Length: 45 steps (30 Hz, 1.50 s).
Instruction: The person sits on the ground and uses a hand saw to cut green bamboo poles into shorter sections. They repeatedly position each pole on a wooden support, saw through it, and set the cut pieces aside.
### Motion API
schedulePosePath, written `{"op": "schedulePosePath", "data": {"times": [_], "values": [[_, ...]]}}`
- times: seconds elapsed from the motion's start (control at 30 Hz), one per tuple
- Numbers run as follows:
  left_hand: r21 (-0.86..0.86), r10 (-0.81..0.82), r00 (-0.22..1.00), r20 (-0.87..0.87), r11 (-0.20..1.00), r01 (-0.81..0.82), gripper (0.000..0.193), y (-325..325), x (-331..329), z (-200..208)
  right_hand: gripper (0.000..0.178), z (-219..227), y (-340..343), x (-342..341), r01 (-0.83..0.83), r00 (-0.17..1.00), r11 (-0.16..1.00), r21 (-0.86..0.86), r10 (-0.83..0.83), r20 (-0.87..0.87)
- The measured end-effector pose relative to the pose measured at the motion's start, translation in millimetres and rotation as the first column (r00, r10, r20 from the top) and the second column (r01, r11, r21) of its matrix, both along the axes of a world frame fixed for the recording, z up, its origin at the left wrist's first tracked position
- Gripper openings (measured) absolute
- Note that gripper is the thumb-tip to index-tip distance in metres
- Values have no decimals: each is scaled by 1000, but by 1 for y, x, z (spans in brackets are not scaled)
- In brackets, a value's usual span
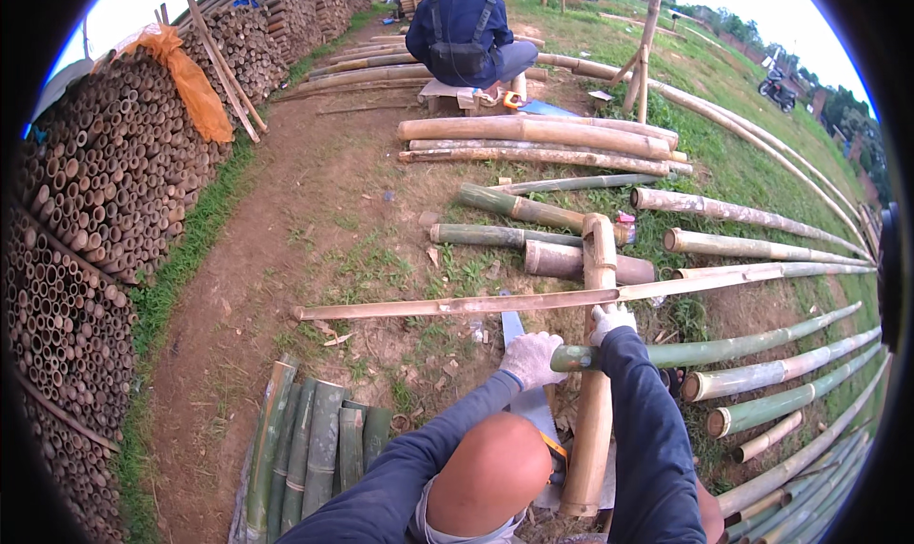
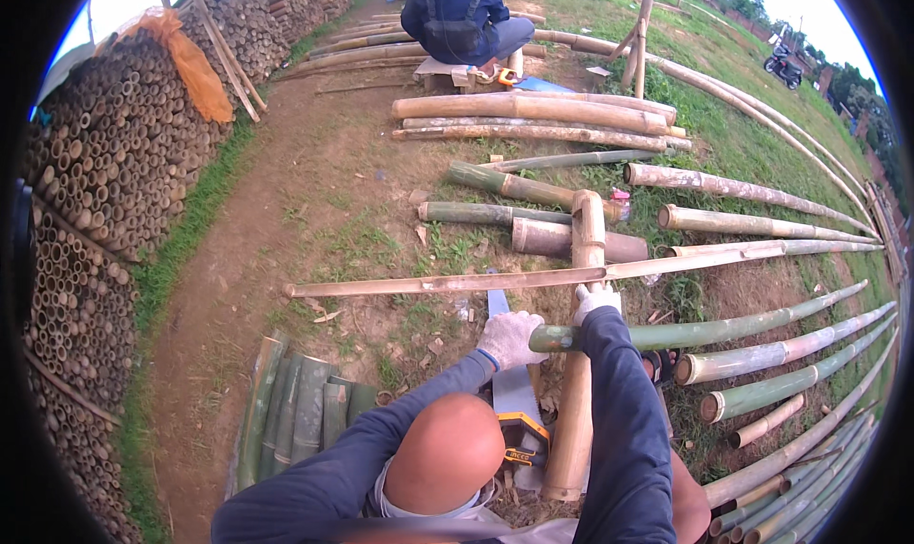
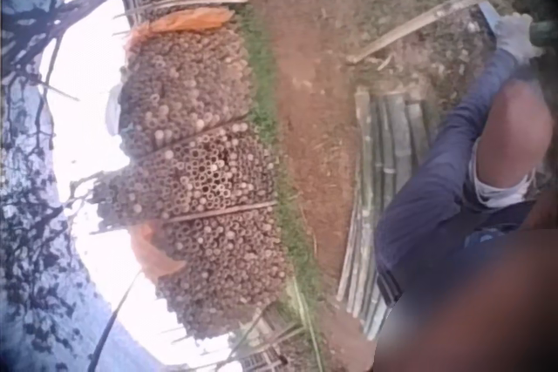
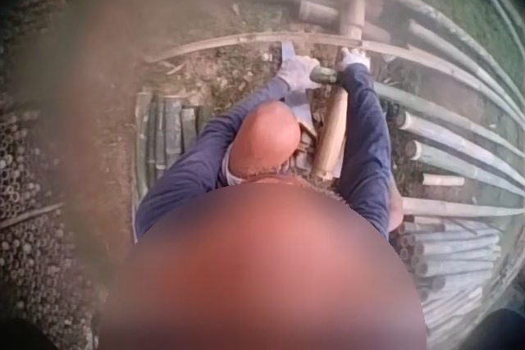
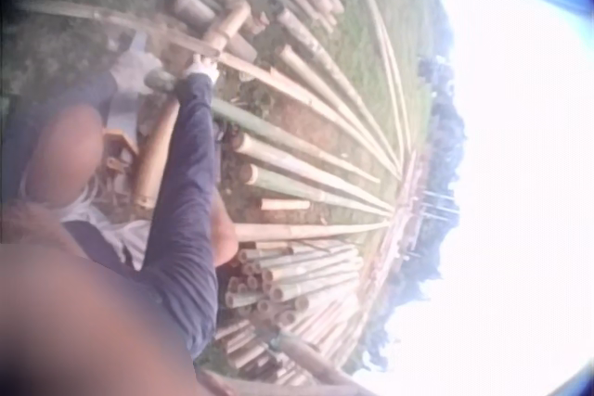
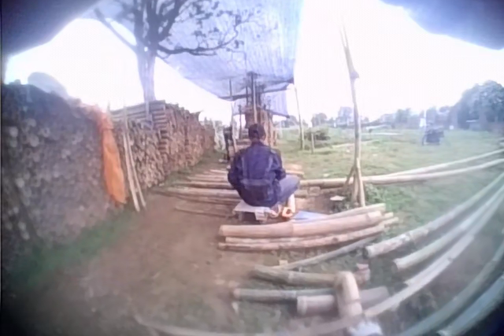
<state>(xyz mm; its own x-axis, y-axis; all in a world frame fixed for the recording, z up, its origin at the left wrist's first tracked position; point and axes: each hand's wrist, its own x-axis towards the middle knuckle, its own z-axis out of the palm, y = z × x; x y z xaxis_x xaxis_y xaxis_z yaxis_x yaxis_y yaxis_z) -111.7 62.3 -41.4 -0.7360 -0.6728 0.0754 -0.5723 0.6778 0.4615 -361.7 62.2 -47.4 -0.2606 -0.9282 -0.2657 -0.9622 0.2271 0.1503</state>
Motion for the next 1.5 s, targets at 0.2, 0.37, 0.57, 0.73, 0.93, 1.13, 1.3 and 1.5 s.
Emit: {"op": "schedulePosePath", "data": {"times": [0.2,0.37,0.57,0.73,0.93,1.13,1.3,1.5], "values": [[30,11,999,40,999,-13,55,-1,0,5,68,-22,-51,47,72,958,965,254,-137,251],[97,-4,997,83,995,-4,58,-5,1,11,59,-41,-71,56,168,967,935,-313,-94,238],[143,-53,995,81,989,41,62,-16,0,7,39,-19,-21,69,209,829,762,-613,194,524],[182,-104,992,77,979,88,66,-30,-3,-3,40,-80,144,115,649,156,692,-315,284,946],[220,-107,993,50,971,94,68,-26,2,0,49,-190,254,189,224,843,888,-403,30,536],[209,-98,991,90,975,77,70,-24,3,4,48,-170,277,199,108,831,921,-374,124,543],[208,-94,993,75,975,77,71,-24,4,1,47,-146,288,202,8,832,938,-347,186,522],[198,-73,994,77,979,56,70,-20,7,6,46,-130,298,203,-103,832,935,-340,268,486]]}}
